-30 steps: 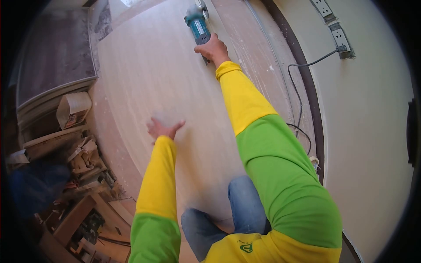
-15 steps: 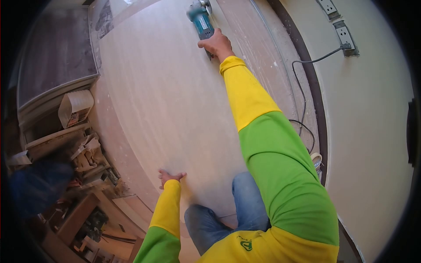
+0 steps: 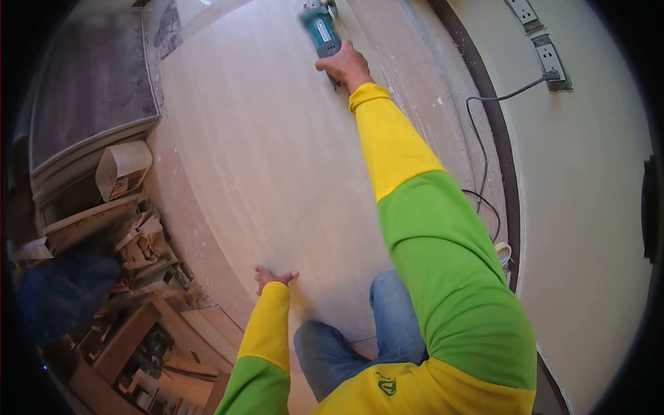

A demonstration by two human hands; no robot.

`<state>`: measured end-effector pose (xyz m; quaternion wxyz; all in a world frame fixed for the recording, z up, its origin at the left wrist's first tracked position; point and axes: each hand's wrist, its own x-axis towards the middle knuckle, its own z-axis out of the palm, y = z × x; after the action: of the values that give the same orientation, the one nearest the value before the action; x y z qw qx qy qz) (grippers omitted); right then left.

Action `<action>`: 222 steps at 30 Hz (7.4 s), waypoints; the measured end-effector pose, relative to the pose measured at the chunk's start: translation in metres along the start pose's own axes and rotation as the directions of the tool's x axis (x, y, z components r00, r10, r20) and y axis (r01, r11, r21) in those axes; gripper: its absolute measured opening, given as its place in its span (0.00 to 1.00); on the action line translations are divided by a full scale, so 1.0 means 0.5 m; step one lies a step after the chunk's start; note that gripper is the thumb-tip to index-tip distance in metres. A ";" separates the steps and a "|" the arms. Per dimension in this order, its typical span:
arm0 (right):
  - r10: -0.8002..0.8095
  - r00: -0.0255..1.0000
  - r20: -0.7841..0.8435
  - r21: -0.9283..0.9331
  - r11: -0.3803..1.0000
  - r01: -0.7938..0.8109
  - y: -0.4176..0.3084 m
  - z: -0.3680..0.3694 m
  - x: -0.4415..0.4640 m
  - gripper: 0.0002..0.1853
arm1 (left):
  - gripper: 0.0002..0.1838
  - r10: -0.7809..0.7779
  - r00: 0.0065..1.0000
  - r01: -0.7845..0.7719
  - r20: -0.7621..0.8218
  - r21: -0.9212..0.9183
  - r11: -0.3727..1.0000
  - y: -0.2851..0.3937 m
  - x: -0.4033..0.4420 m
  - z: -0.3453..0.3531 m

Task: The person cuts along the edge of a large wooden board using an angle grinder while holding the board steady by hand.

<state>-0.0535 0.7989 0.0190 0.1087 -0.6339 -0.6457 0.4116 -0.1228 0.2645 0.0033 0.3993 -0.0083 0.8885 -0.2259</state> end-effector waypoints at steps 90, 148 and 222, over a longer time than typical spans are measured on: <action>0.029 1.000 0.005 -0.058 0.998 -0.029 0.077 -0.024 -0.161 0.44 | 0.79 0.059 0.995 -0.065 -0.087 -0.067 0.996 -0.016 0.013 0.013; 0.030 0.999 -0.021 -0.056 0.998 -0.031 0.093 -0.021 -0.189 0.41 | 0.78 0.068 0.993 -0.077 -0.094 -0.097 0.992 -0.017 0.006 0.011; 0.021 0.999 -0.026 -0.085 0.996 -0.023 0.100 -0.018 -0.197 0.42 | 0.78 0.064 0.994 -0.069 -0.085 -0.054 0.996 -0.013 0.006 0.011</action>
<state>0.0062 0.7058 0.0289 0.0854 -0.6502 -0.6543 0.3768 -0.1219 0.2557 0.0008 0.3689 0.0193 0.9101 -0.1875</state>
